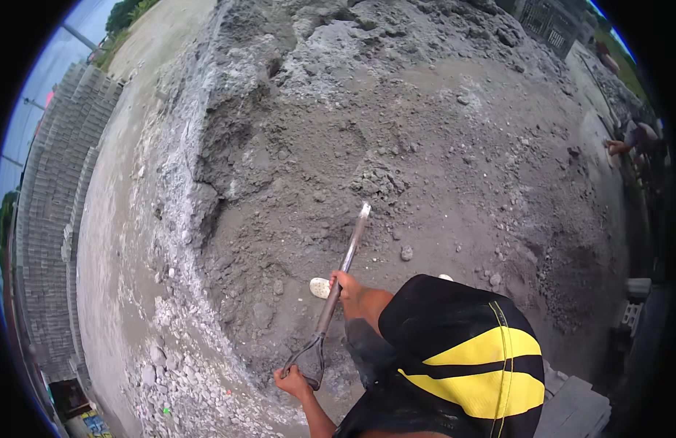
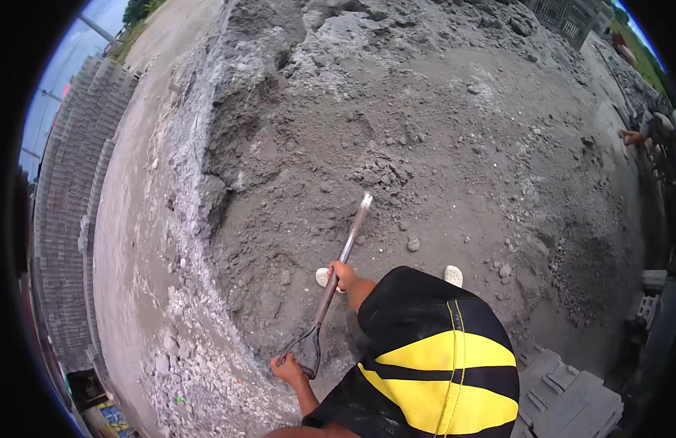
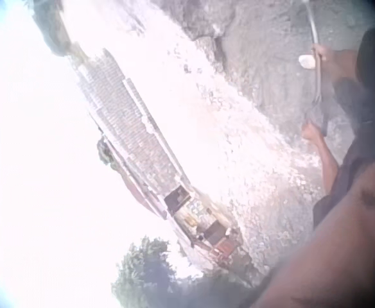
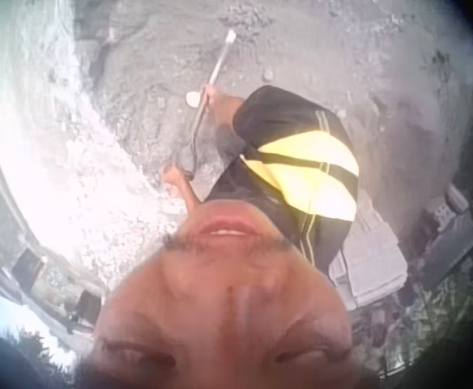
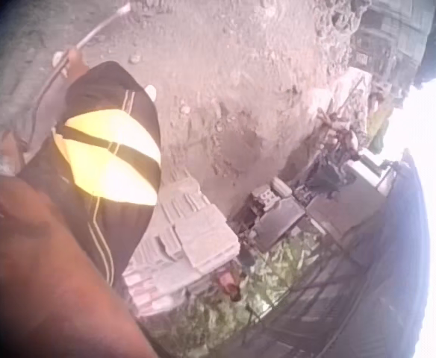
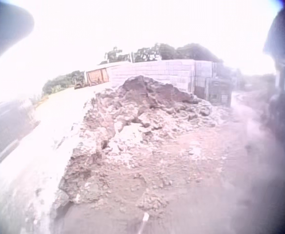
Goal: The person uses a hoe to repeatedly break up and turn over a large pile of wet concrete on the ground. They work around the pile, pulling and folding the material to mix it. The person briefly pauses to wipe the camera lens before resuming mixing.
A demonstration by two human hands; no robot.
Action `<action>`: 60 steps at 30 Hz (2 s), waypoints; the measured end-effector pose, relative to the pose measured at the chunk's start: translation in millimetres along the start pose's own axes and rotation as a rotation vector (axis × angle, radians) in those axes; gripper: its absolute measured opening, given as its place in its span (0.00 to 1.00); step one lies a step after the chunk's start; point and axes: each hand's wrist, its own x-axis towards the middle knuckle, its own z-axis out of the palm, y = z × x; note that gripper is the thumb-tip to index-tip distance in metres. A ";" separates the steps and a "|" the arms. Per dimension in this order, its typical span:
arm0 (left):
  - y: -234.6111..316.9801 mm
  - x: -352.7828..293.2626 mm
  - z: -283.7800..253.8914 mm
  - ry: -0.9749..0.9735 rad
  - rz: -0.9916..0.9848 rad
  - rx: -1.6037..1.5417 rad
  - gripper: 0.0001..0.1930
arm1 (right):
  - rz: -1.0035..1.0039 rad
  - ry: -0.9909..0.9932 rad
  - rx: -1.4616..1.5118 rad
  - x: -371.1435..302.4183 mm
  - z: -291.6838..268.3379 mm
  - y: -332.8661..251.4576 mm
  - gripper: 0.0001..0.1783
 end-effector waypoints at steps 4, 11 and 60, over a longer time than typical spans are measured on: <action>49.1 -77.3 123.8 -0.370 0.080 0.053 0.12 | -0.359 0.112 0.293 -68.0 -137.4 -137.9 0.04; 178.7 -374.1 338.5 -1.365 0.027 -0.131 0.15 | -1.059 0.618 0.668 -314.8 -408.2 -380.5 0.07; 213.9 31.2 14.2 0.521 -0.341 -1.653 0.04 | 0.470 -0.384 -1.117 -90.0 248.2 145.9 0.07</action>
